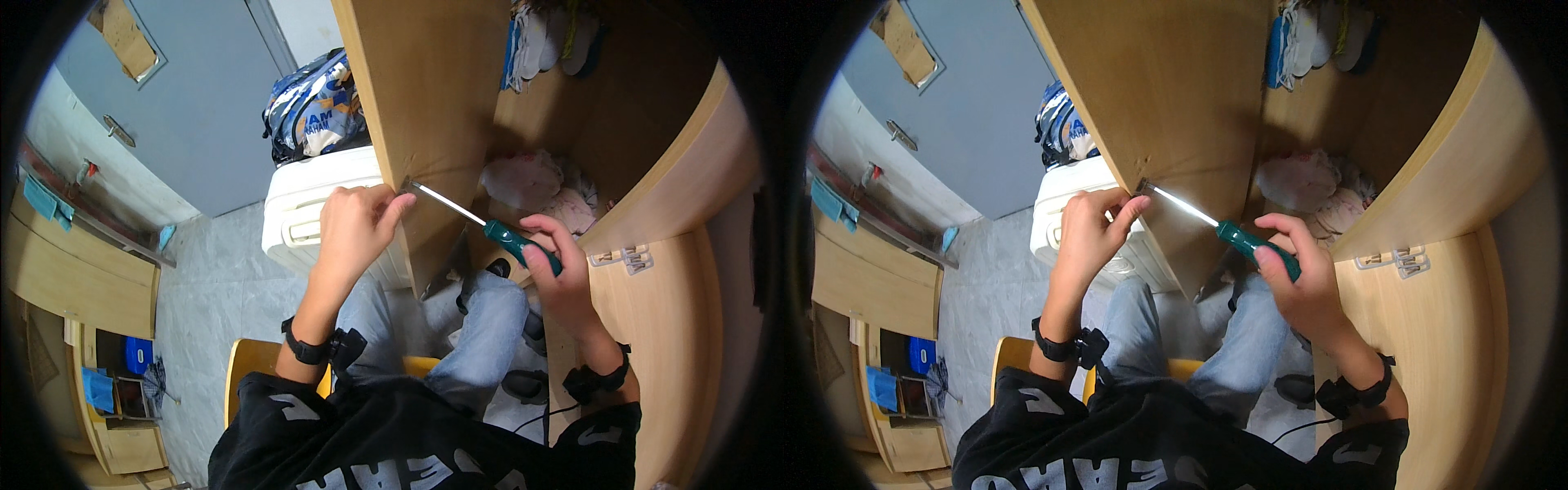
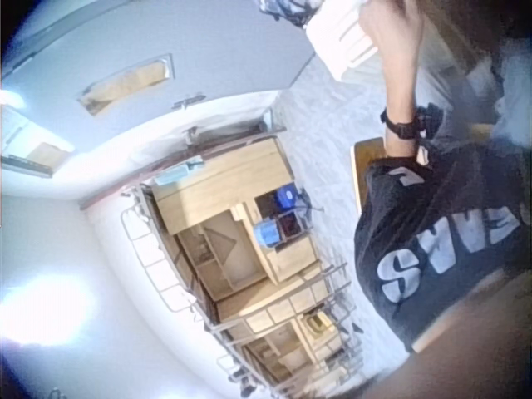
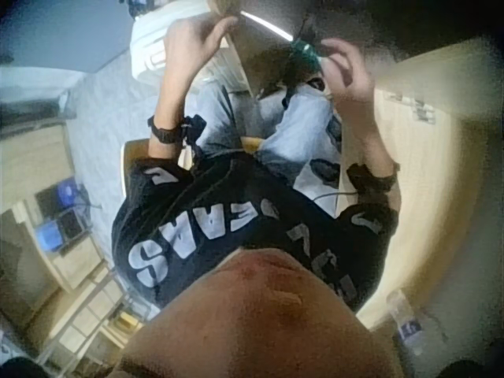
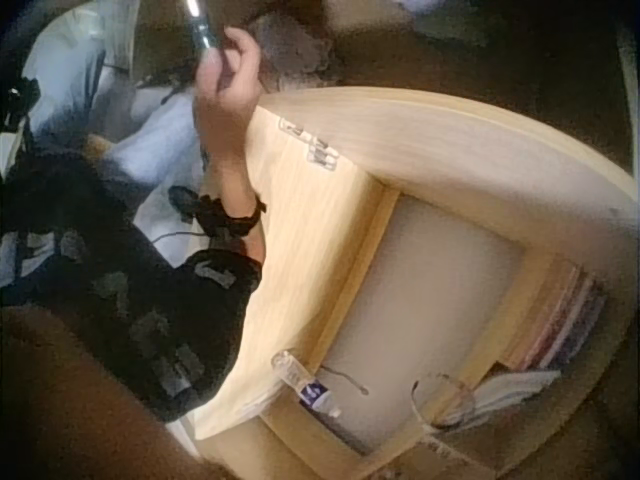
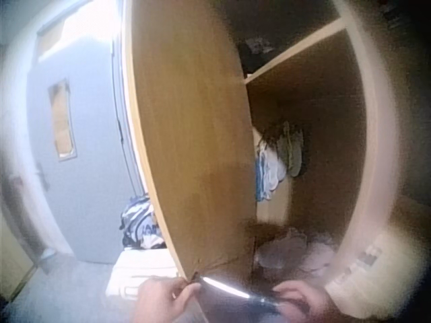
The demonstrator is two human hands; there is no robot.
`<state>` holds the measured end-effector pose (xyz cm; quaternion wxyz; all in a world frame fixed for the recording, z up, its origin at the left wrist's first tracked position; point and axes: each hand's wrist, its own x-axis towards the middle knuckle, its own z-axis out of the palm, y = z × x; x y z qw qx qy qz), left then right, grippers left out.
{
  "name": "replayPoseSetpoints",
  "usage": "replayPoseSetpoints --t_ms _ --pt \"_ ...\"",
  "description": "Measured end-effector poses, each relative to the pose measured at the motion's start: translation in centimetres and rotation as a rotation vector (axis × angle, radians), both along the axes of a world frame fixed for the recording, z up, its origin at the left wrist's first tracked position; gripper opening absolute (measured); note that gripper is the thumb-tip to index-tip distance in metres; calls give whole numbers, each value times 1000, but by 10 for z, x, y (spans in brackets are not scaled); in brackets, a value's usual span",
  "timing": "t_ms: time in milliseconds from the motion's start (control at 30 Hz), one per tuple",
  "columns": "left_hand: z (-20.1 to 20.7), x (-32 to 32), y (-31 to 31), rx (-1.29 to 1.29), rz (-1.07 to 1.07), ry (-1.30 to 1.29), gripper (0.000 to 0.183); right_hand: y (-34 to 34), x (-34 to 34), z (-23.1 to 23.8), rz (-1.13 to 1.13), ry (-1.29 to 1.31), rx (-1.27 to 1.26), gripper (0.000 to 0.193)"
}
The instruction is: The person uses a screwdriver to loosen a screw from a cabinet door hinge and then removes the door from the cabinet frame.
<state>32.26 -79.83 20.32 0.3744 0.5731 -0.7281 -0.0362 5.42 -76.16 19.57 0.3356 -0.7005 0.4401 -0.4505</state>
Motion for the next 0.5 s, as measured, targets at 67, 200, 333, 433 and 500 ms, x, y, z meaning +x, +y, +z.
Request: replayPoseSetpoints --t_ms 67,200,333,433,500 --pt "-8 4 -4 -107 -39 -8 31 1 5 1 -56 36 -160 28" --pt "-19 5 -6 -199 -68 32 28 -6 0 3 -87 309 -675 30" --pt "-18 0 -2 -77 -99 188 25 -3 8 13 -34 213 -674 32" --pt "-20 0 -3 16 -63 187 18 1 18 12 -169 -55 -297 41" --pt "-25 1 -3 -238 8 19 15 -1 8 11 -118 41 -331 48"
